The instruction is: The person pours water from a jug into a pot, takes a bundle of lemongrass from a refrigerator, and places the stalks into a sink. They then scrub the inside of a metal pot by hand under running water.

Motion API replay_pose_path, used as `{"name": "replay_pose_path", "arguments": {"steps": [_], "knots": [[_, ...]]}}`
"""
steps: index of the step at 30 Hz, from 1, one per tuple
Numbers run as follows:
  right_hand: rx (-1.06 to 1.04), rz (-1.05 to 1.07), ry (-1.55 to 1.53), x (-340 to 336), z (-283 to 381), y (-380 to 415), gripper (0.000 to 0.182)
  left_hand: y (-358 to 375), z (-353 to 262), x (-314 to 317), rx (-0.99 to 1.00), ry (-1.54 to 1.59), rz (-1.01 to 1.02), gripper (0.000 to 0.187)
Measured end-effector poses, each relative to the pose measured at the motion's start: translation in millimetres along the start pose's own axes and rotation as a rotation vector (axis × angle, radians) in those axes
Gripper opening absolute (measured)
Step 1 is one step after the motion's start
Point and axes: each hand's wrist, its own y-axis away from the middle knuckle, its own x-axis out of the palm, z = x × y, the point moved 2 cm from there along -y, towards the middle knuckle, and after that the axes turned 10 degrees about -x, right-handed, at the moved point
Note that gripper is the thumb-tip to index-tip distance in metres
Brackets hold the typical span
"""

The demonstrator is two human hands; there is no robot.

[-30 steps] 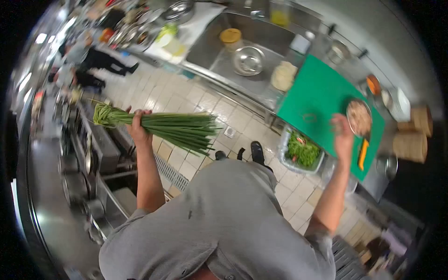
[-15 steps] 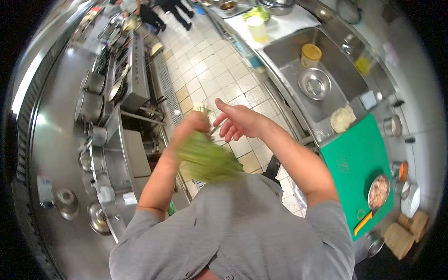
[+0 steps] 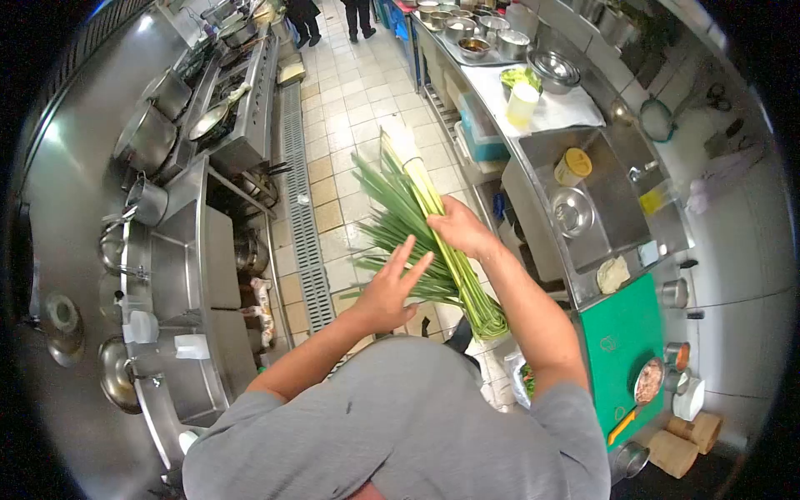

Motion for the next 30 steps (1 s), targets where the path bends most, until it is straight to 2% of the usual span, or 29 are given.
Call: {"name": "replay_pose_path", "arguments": {"steps": [1, 2, 3, 5, 6, 7, 8, 9, 10, 11, 12, 14, 19, 21, 22, 23, 25, 26, 28, 30], "knots": [[-0.057, -0.052, 0.126, 2, 7, -2, 0.042, 4, 9, -13, -0.13, 0.171, 0.085, 0.086], [-0.098, -0.076, 0.183, 6, 13, 1, 0.045, 7, 19, -28, -0.3, 0.203, 0.193, 0.085], [-0.096, -0.074, 0.203, 12, 16, 3, 0.045, 7, 40, -29, -0.295, 0.219, 0.183, 0.085], [-0.264, -0.174, 0.348, 24, 19, 8, 0.049, 1, 80, -25, -0.124, 0.288, -0.051, 0.078], [-0.385, -0.223, 0.368, 31, 16, 11, 0.052, -11, 80, -42, -0.12, 0.293, -0.061, 0.078], [-0.264, -0.22, 0.204, 40, 17, 13, 0.056, -26, 78, -64, -0.34, 0.712, 0.054, 0.072], [-0.322, -0.233, 0.183, 50, 20, 15, 0.058, -37, 76, -74, -0.557, 1.13, 0.18, 0.067], [-0.379, -0.244, 0.16, 60, 20, 17, 0.059, -49, 75, -75, -0.548, 1.134, 0.174, 0.067], [-0.366, -0.274, 0.159, 66, 10, 14, 0.062, -62, 73, -77, -0.439, 1.075, -0.026, 0.06], [-0.441, -0.329, 0.149, 74, -3, 10, 0.063, -72, 69, -80, -0.33, 1.007, -0.222, 0.054], [-0.491, -0.337, 0.248, 79, -6, 11, 0.065, -81, 63, -84, -0.325, 1.009, -0.228, 0.054], [-0.575, -0.327, 0.373, 88, 1, 13, 0.069, -94, 47, -98, -0.125, 1.187, -0.069, 0.051], [-0.604, -0.353, 0.354, 83, 12, 19, 0.068, -89, 15, -100, -0.123, 1.247, -0.064, 0.042], [-0.519, -0.263, 0.284, 70, 10, 21, 0.067, -86, 17, -98, -0.097, 1.295, -0.032, 0.033], [-0.494, -0.201, 0.172, 61, 4, 16, 0.063, -86, 21, -92, -0.14, 1.228, -0.182, 0.029], [-0.498, -0.198, 0.162, 52, 2, 14, 0.063, -84, 24, -89, -0.144, 1.218, -0.184, 0.029], [-0.401, -0.075, -0.071, 39, 2, 9, 0.057, -73, 41, -91, -0.289, 1.256, -0.346, 0.024], [-0.424, -0.039, -0.158, 32, 7, 9, 0.055, -65, 53, -92, -0.299, 1.247, -0.347, 0.024], [-0.416, -0.023, -0.242, 20, 16, 5, 0.055, -44, 82, -93, -0.354, 1.521, -0.318, 0.022], [-0.383, 0.006, -0.342, 7, 10, -4, 0.055, -22, 108, -93, -0.306, 1.672, -0.269, 0.021]]}}
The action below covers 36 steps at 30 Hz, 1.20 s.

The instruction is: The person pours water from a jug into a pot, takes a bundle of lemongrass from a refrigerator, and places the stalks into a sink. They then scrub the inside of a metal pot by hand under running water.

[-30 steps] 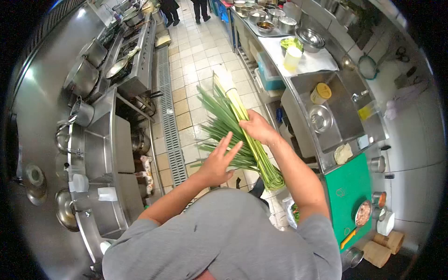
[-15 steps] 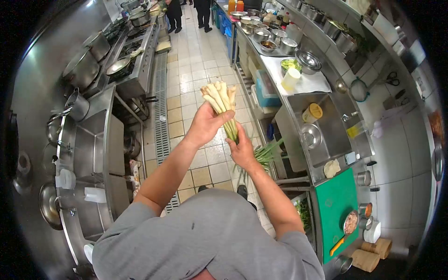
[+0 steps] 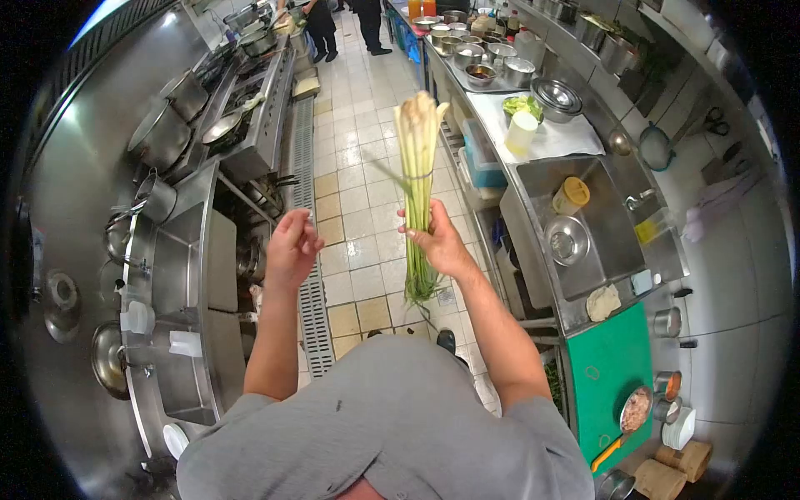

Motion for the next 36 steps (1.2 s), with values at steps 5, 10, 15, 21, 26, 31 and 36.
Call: {"name": "replay_pose_path", "arguments": {"steps": [5, 10, 15, 21, 26, 31, 36], "knots": [[-0.014, 0.078, -0.224, -11, -9, -9, 0.054, 13, -3, 12, 0.148, -0.897, -0.44, 0.032], [0.121, 0.378, -0.532, 33, 9, -8, 0.047, -17, -3, 89, 0.044, -0.67, -0.013, 0.051], [0.112, 0.27, -0.425, 47, -17, -1, 0.044, -32, 16, 107, 0.06, -0.533, -0.018, 0.044], [0.11, 0.092, 0.224, 12, 18, 14, 0.025, -22, 44, 103, 0.217, -0.674, -0.138, 0.035], [-0.31, -0.113, 0.147, 10, 100, 6, 0.047, -9, 57, 109, 0.2, -0.734, -0.115, 0.035], [-0.328, -0.081, 0.068, 29, 129, -1, 0.052, -2, 53, 122, 0.196, -0.967, -0.032, 0.035], [-0.276, -0.059, 0.031, 21, 116, -9, 0.045, -11, 50, 115, 0.16, -0.923, 0.105, 0.033]]}}
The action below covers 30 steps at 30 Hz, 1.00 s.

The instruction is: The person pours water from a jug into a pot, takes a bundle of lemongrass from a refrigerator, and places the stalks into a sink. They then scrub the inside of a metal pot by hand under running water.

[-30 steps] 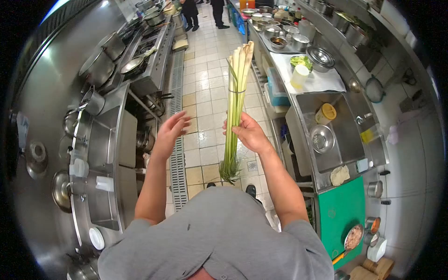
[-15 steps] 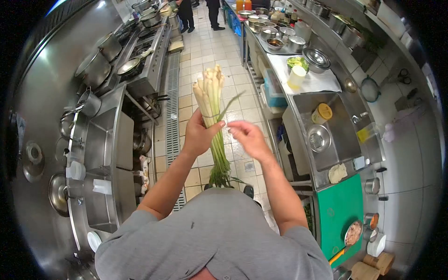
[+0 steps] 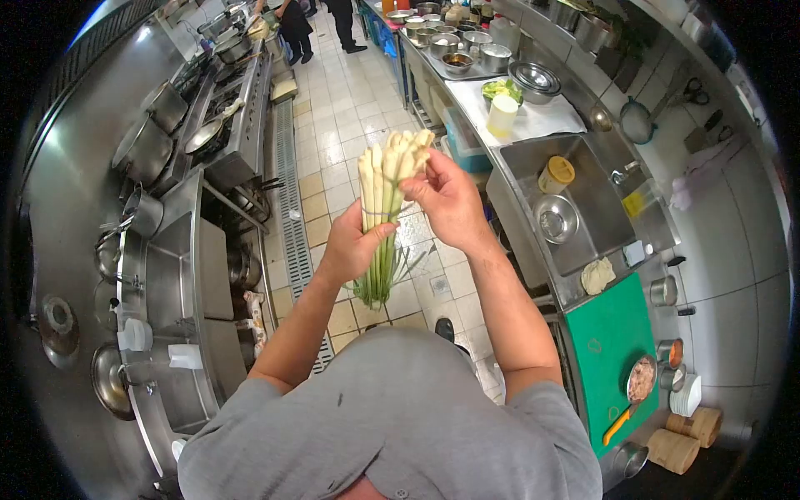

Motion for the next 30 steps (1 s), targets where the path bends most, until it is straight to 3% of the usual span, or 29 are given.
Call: {"name": "replay_pose_path", "arguments": {"steps": [2, 3, 5, 6, 7, 9, 11, 13, 15, 18, 22, 23, 24, 27, 29, 30], "knots": [[-0.024, -0.25, -0.058, 5, -1, 4, 0.031, -6, 0, 3, 0.008, 0.231, 0.096, 0.036], [-0.025, -0.249, -0.059, 9, -5, 10, 0.031, -9, 0, 1, 0.01, 0.23, 0.095, 0.036], [-0.283, -0.348, 0.572, 10, -10, 25, 0.017, -14, 0, -2, -0.016, 0.311, 0.11, 0.04], [-0.414, -0.246, 0.757, 24, 10, 25, 0.013, -17, -2, -1, 0.006, 0.299, 0.112, 0.042], [-0.413, -0.244, 0.756, 27, 13, 24, 0.013, -18, -3, 2, 0.005, 0.3, 0.111, 0.042], [-0.694, -0.047, 1.018, 40, 17, 24, 0.018, -19, -7, 8, 0.088, 0.208, 0.031, 0.038], [-0.712, -0.023, 1.022, 44, 16, 22, 0.024, -16, -14, 17, 0.048, 0.127, -0.004, 0.037], [-0.553, -0.077, 1.175, 39, 5, 22, 0.024, -18, -13, 21, 0.014, 0.048, -0.042, 0.037], [-0.537, -0.063, 1.196, 27, -10, 30, 0.026, -22, -4, 27, -0.057, -0.002, -0.032, 0.044], [-0.532, -0.047, 1.174, 16, -18, 36, 0.02, -25, -6, 35, 0.013, -0.142, -0.075, 0.053], [-0.339, 0.037, 1.127, 1, -18, 37, 0.008, -25, -6, 41, -0.035, -0.186, 0.001, 0.06], [-0.292, 0.094, 1.073, -4, -20, 37, 0.007, -26, -5, 43, 0.048, -0.198, 0.011, 0.061], [-0.284, 0.086, 1.075, -9, -23, 39, 0.007, -27, -4, 44, 0.129, -0.209, 0.02, 0.062], [-0.417, 0.111, 0.939, -21, -31, 42, 0.005, -34, 9, 44, 0.1, -0.323, 0.038, 0.063], [0.167, 0.162, 0.452, -34, -41, 50, 0.003, -35, 8, 41, 0.163, -0.338, 0.063, 0.063], [0.217, 0.043, 0.209, -33, -52, 56, 0.008, -37, 6, 45, 0.231, -0.345, 0.09, 0.063]]}}
